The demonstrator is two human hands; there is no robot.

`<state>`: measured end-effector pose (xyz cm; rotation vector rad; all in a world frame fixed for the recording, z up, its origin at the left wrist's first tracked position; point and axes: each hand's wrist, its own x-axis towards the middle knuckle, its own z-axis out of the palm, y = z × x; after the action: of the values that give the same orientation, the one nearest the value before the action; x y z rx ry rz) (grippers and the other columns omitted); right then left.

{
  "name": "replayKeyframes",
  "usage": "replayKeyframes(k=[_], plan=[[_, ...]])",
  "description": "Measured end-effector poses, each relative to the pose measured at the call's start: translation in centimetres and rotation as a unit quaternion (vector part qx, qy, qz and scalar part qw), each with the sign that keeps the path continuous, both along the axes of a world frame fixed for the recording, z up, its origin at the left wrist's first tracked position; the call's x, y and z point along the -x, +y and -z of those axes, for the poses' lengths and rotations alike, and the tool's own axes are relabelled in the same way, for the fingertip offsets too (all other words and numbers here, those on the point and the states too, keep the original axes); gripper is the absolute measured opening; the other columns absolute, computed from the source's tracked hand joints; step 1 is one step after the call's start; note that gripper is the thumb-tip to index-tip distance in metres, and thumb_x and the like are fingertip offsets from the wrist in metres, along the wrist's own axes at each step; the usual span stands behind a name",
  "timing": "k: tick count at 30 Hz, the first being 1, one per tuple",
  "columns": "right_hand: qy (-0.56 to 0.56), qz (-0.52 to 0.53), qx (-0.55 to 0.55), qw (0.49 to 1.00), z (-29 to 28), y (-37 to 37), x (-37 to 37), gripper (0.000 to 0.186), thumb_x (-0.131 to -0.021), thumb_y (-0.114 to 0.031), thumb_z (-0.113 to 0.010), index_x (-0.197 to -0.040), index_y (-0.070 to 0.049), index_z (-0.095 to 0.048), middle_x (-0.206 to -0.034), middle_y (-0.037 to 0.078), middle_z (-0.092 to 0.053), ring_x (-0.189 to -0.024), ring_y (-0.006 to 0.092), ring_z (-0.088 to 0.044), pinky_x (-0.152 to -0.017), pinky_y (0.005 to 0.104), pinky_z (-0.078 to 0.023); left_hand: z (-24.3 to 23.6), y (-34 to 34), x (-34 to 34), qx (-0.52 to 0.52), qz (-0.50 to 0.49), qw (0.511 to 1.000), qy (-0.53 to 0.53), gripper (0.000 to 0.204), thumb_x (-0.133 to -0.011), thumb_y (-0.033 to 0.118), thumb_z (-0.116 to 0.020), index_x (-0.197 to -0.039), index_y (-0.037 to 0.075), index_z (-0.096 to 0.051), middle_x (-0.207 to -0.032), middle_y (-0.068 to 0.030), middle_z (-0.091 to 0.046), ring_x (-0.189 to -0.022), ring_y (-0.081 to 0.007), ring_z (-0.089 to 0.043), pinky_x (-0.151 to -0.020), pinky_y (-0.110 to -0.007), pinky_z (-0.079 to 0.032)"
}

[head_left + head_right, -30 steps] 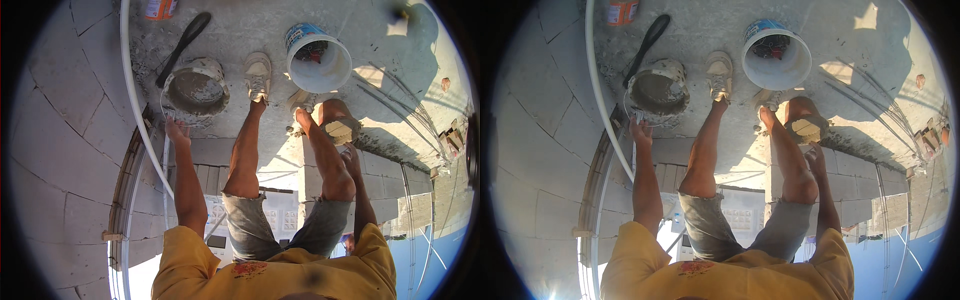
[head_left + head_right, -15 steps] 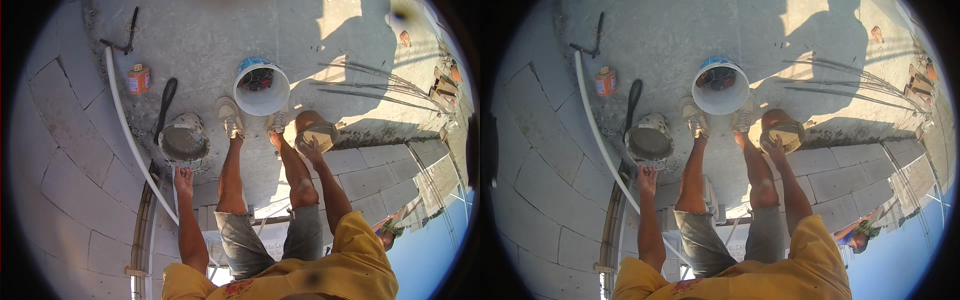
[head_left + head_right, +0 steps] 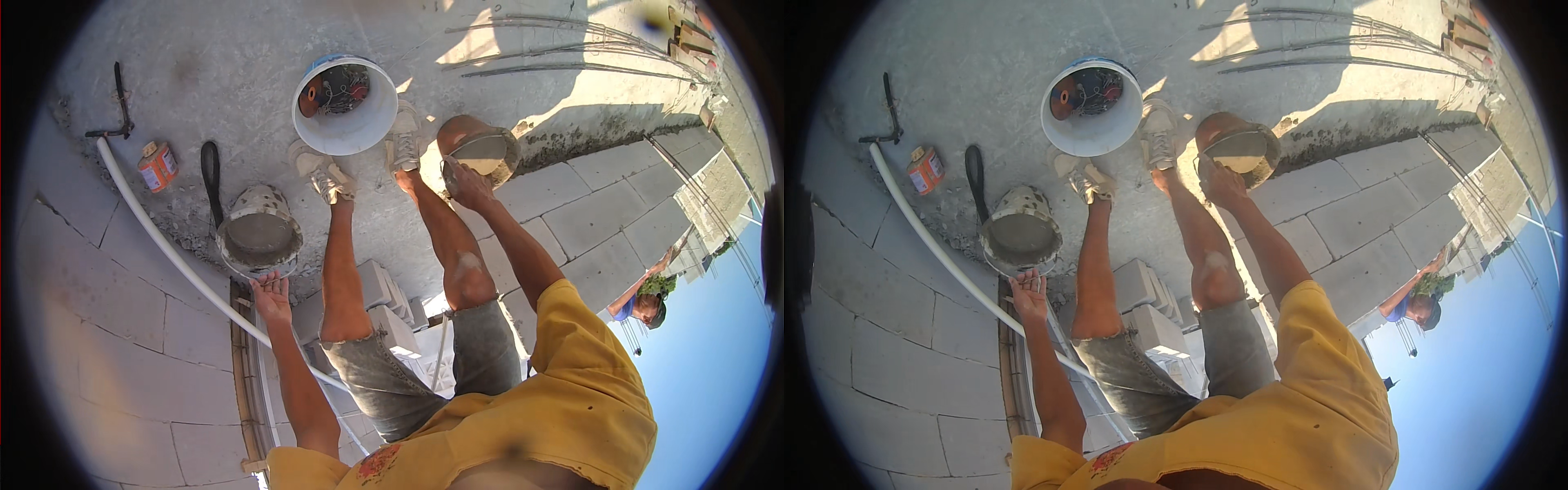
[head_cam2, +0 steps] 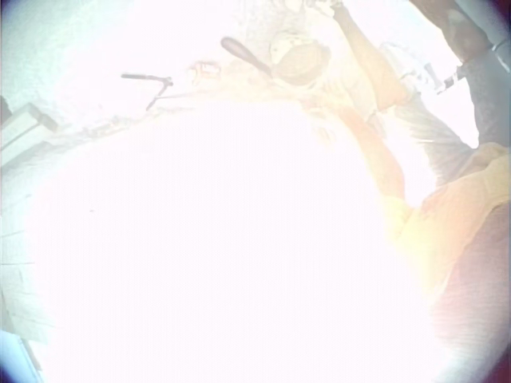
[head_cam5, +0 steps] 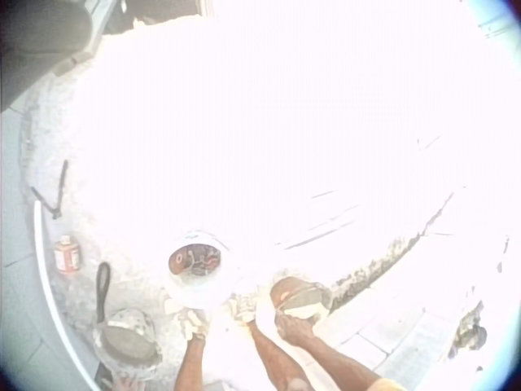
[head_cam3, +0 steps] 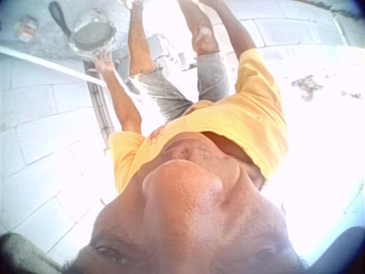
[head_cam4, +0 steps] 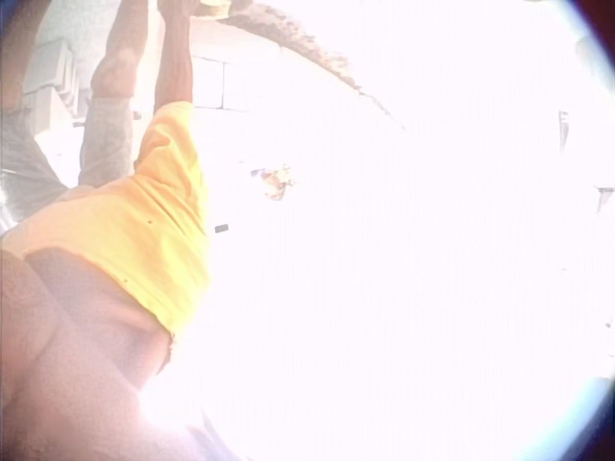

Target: The person walks across a wooden plank with a bucket and trowel, then scoops mortar from the bucket with the trowel and spreads it along the top of a concrete wall.

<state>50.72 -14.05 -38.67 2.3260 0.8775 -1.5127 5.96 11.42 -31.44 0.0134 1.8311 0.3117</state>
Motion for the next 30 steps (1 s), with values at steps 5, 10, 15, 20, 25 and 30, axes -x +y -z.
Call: replayKeyframes(k=[5,10,15,20,25,30], plan=[[0.172,0.482,-0.080,0.856,-2.0,2.1,1.5,0.037,-0.085,-0.026,-0.062,-0.112,-0.002,-0.054,-0.107,0.010,-0.060,-0.097,0.0176,-0.057,-0.079,0.0343,-0.044,-1.1,0.3,0.3,-0.019,-0.005,0.999,0.035,0.036,-0.096,0.047,-0.043,-0.083,0.015,-0.049,-0.093,-0.0021,-0.061,-0.110,-0.0213,-0.055,-0.100,-0.043,-0.037],[0.091,0.687,-0.052,0.719,-5.0,-0.9,0.2,0.027,-0.089,-0.032,-0.059,-0.096,-0.006,-0.058,-0.088,0.004,-0.057,-0.081,0.0128,-0.055,-0.073,0.0302,-0.042,-0.8,0.6,-0.7,-0.012,-0.037,0.997,0.073,0.039,-0.091,0.048,-0.053,-0.073,0.015,-0.042,-0.075,0.0002,-0.051,-0.094,-0.0200,-0.055,-0.101,-0.043,-0.033],[-0.053,0.659,0.009,0.750,-9.5,-3.7,-5.7,0.023,-0.089,-0.031,-0.056,-0.087,-0.008,-0.058,-0.059,-0.002,-0.042,-0.050,0.0115,-0.047,-0.057,0.0274,-0.047,-2.0,4.3,-1.0,-0.035,-0.063,0.994,0.086,0.043,-0.088,0.043,-0.060,-0.065,0.016,-0.037,-0.060,0.0012,-0.040,-0.065,-0.0175,-0.047,-0.091,-0.040,-0.039],[-0.041,0.697,-0.097,0.709,-16.5,-6.8,-7.2,0.026,-0.088,-0.032,-0.061,-0.075,-0.011,-0.052,-0.053,-0.003,-0.038,-0.049,0.0125,-0.047,-0.058,0.0309,-0.049,-11.3,5.2,-0.8,-0.014,-0.071,0.994,0.086,0.047,-0.086,0.043,-0.063,-0.061,0.016,-0.035,-0.053,0.0014,-0.035,-0.053,-0.0177,-0.040,-0.080,-0.041,-0.044],[-0.018,0.736,-0.132,0.664,-23.7,-3.9,-9.7,0.020,-0.088,-0.030,-0.061,-0.084,-0.011,-0.054,-0.057,-0.002,-0.040,-0.049,0.0131,-0.045,-0.056,0.0312,-0.048,-22.7,5.8,-1.4,-0.061,-0.095,0.992,0.062,0.049,-0.085,0.045,-0.063,-0.059,0.016,-0.033,-0.050,0.0011,-0.033,-0.050,-0.0178,-0.035,-0.080,-0.043,-0.044],[-0.027,0.778,-0.156,0.608,-30.2,1.6,-12.9,0.023,-0.086,-0.031,-0.063,-0.089,-0.009,-0.056,-0.062,0.001,-0.042,-0.048,0.0148,-0.044,-0.049,0.0299,-0.043,-30.5,7.8,-2.5,-0.048,-0.137,0.985,0.089,0.051,-0.086,0.048,-0.059,-0.058,0.015,-0.033,-0.050,-0.0003,-0.032,-0.051,-0.0184,-0.035,-0.085,-0.044,-0.042]])
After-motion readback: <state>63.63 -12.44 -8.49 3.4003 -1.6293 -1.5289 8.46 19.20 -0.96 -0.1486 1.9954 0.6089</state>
